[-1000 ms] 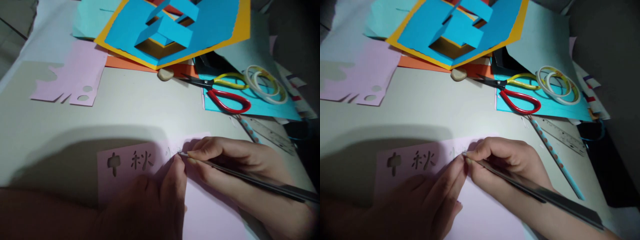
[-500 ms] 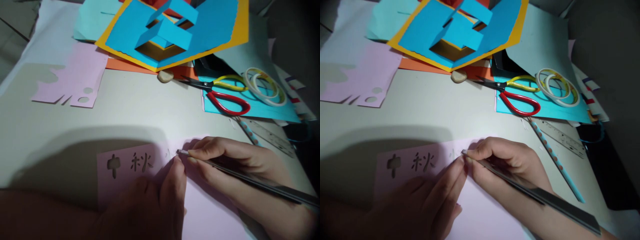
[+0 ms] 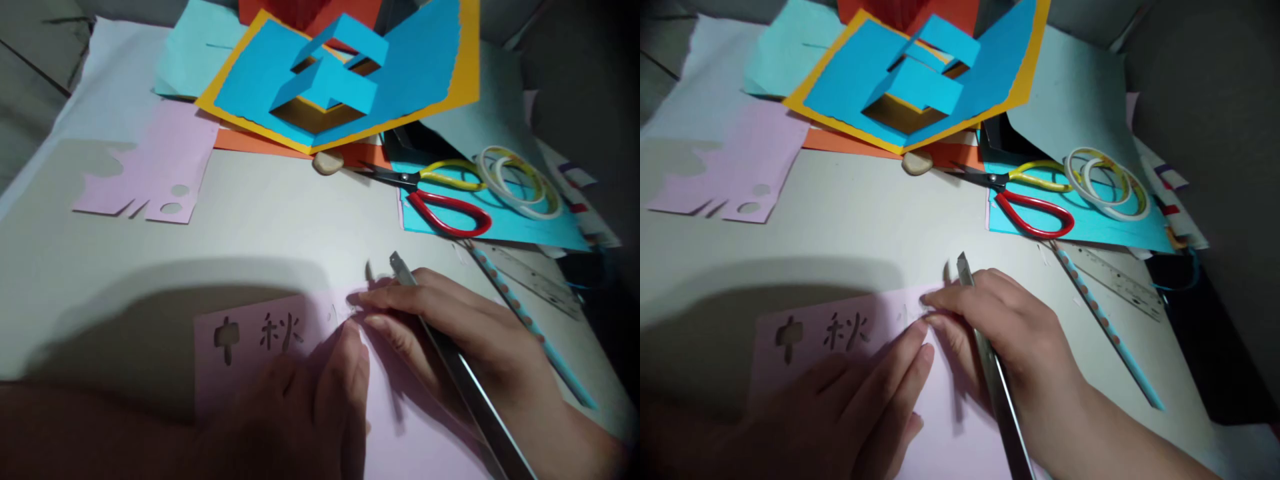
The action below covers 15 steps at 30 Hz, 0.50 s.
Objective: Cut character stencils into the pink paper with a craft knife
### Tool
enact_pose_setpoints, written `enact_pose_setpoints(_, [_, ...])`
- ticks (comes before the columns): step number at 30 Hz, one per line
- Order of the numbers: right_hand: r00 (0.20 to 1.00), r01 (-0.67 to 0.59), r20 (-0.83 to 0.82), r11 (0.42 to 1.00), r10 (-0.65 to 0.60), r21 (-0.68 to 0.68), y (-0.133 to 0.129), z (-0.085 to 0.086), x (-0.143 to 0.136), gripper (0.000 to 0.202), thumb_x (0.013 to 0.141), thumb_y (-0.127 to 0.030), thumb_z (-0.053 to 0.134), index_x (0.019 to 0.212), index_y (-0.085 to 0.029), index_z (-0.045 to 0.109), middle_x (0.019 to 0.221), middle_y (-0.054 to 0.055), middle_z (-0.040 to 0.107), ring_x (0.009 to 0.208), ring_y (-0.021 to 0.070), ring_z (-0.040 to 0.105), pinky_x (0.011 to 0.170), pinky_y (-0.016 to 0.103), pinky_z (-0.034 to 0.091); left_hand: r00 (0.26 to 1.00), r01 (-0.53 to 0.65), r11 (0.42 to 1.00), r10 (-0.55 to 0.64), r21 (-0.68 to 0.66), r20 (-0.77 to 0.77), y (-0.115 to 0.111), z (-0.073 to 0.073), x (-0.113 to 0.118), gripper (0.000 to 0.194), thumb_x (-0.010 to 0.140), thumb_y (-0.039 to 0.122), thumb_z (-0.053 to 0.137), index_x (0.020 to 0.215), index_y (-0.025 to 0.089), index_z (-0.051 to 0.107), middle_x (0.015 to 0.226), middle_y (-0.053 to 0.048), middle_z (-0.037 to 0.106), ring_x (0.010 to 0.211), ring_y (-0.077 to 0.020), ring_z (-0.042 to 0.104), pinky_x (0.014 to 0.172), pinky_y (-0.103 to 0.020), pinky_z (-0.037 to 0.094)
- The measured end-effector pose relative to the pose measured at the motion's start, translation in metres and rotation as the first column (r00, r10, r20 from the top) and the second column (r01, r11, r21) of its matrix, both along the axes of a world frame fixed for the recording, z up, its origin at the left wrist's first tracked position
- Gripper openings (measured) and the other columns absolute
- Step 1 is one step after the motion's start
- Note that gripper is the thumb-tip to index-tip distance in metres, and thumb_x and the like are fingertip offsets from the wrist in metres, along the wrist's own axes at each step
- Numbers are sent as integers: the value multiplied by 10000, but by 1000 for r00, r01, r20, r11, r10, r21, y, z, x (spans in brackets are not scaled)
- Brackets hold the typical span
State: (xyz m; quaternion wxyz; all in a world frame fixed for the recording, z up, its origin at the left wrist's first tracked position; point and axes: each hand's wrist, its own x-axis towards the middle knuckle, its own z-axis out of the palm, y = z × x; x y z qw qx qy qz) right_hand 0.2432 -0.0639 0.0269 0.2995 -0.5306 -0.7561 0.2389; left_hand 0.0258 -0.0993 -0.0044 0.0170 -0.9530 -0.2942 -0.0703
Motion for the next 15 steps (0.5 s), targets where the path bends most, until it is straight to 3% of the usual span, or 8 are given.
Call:
enact_pose_setpoints(3, [997,-72,26,995,70,63,-1,-9,1,239,932,-127,643,1137,-227,717,794,39,650,710,182,614,598,323,492,1000,-18,1000,18,-1,4,-3,0,0,372,1033,224,474,1381,108,540,1445,-170,591,1016,-278,746,710,-390,632])
enact_pose_setpoints(8, [996,-88,40,995,86,47,-2,-12,0,179,944,-97,612,1048,-204,711,823,43,631,755,178,583,638,327,462,992,-117,989,120,-89,35,-10,-7,-3,369,1036,282,490,1391,200,550,1350,-102,675,878,-257,751,615,-365,592])
enact_pose_setpoints(15, [969,-90,237,991,66,94,-3,-6,-9,175,928,-72,574,991,-193,683,796,26,580,732,178,546,583,306,420,989,-63,996,71,-64,131,-5,-5,0,346,972,165,472,1290,176,608,1136,-98,765,819,-250,749,622,-350,543])
